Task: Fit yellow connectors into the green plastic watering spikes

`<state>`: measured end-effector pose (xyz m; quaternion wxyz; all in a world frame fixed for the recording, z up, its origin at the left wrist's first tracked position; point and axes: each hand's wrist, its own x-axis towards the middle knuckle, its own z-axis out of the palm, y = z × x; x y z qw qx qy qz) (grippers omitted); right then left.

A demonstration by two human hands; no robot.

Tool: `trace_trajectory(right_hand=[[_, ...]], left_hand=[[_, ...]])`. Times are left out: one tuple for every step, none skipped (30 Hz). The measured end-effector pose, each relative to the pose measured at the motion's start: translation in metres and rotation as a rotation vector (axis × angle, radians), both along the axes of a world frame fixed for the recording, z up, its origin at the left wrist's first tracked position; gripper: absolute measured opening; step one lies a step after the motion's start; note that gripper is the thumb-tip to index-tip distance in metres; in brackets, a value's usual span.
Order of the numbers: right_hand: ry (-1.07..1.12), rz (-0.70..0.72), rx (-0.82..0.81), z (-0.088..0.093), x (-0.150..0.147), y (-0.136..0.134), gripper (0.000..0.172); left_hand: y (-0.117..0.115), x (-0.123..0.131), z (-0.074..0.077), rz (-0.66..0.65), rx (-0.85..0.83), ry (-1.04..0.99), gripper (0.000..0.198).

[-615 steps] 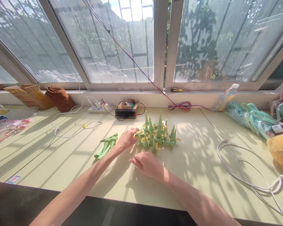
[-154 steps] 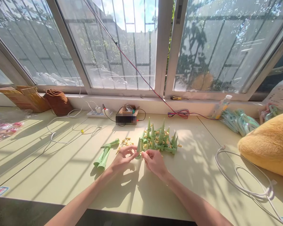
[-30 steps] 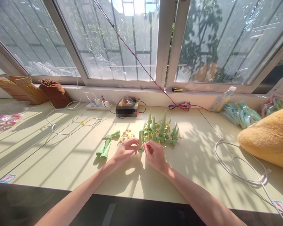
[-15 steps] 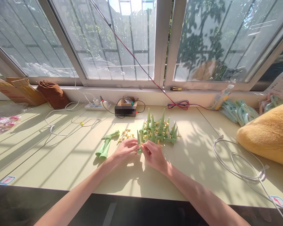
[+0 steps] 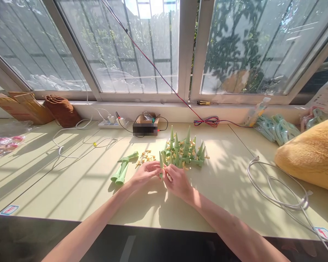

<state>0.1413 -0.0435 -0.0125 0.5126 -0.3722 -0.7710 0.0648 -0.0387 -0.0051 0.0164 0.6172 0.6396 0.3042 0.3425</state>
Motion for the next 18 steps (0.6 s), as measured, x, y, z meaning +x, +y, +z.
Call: trace_trajectory(right_hand=[[-0.009, -0.008, 0.001, -0.0008, 0.0000, -0.0004, 0.020], [-0.017, -0.015, 0.003, -0.0015, 0.0000, -0.0008, 0.021], [-0.022, -0.022, 0.007, -0.0020, 0.0001, -0.0013, 0.021], [-0.026, -0.028, 0.012, -0.0022, 0.0002, -0.0019, 0.021], [-0.026, -0.034, 0.018, -0.0021, 0.0004, -0.0025, 0.021], [-0.023, -0.036, 0.023, -0.0018, 0.0005, -0.0031, 0.020], [-0.019, -0.036, 0.025, -0.0013, 0.0007, -0.0036, 0.020], [-0.013, -0.034, 0.027, -0.0006, 0.0009, -0.0041, 0.019], [-0.007, -0.030, 0.027, 0.0000, 0.0011, -0.0044, 0.019], [0.001, -0.026, 0.027, 0.0004, 0.0013, -0.0047, 0.019], [0.008, -0.022, 0.024, 0.0005, 0.0015, -0.0048, 0.019], [0.012, -0.018, 0.016, 0.0003, 0.0017, -0.0049, 0.019], [0.016, -0.017, 0.007, -0.0003, 0.0018, -0.0048, 0.019], [0.016, -0.015, -0.004, -0.0012, 0.0020, -0.0046, 0.019], [0.016, -0.013, -0.014, -0.0022, 0.0020, -0.0043, 0.019], [0.015, -0.011, -0.022, -0.0031, 0.0020, -0.0039, 0.019], [0.015, -0.008, -0.028, -0.0037, 0.0019, -0.0035, 0.019], [0.017, -0.007, -0.032, -0.0039, 0.0016, -0.0030, 0.018]], left_hand=[[-0.0006, 0.0008, 0.0011, 0.002, 0.003, -0.005, 0.039], [-0.0012, 0.0015, 0.0021, 0.006, 0.004, -0.007, 0.040], [-0.0018, 0.0021, 0.0030, 0.012, 0.005, -0.006, 0.040], [-0.0023, 0.0027, 0.0037, 0.021, 0.006, -0.004, 0.040], [-0.0028, 0.0031, 0.0042, 0.031, 0.007, -0.002, 0.039], [-0.0032, 0.0033, 0.0044, 0.039, 0.011, -0.001, 0.038], [-0.0034, 0.0035, 0.0043, 0.047, 0.015, -0.001, 0.037], [-0.0036, 0.0036, 0.0041, 0.054, 0.019, -0.003, 0.036], [-0.0037, 0.0037, 0.0038, 0.061, 0.021, -0.006, 0.036], [-0.0037, 0.0038, 0.0035, 0.067, 0.022, -0.009, 0.035], [-0.0038, 0.0039, 0.0033, 0.073, 0.022, -0.010, 0.034], [-0.0039, 0.0040, 0.0032, 0.079, 0.020, -0.010, 0.033], [-0.0042, 0.0041, 0.0034, 0.083, 0.020, -0.006, 0.033], [-0.0044, 0.0041, 0.0039, 0.083, 0.022, 0.001, 0.033], [-0.0048, 0.0041, 0.0046, 0.080, 0.027, 0.010, 0.033], [-0.0051, 0.0039, 0.0054, 0.074, 0.036, 0.020, 0.032], [-0.0054, 0.0037, 0.0061, 0.067, 0.047, 0.029, 0.032], [-0.0055, 0.0033, 0.0065, 0.058, 0.058, 0.036, 0.032]])
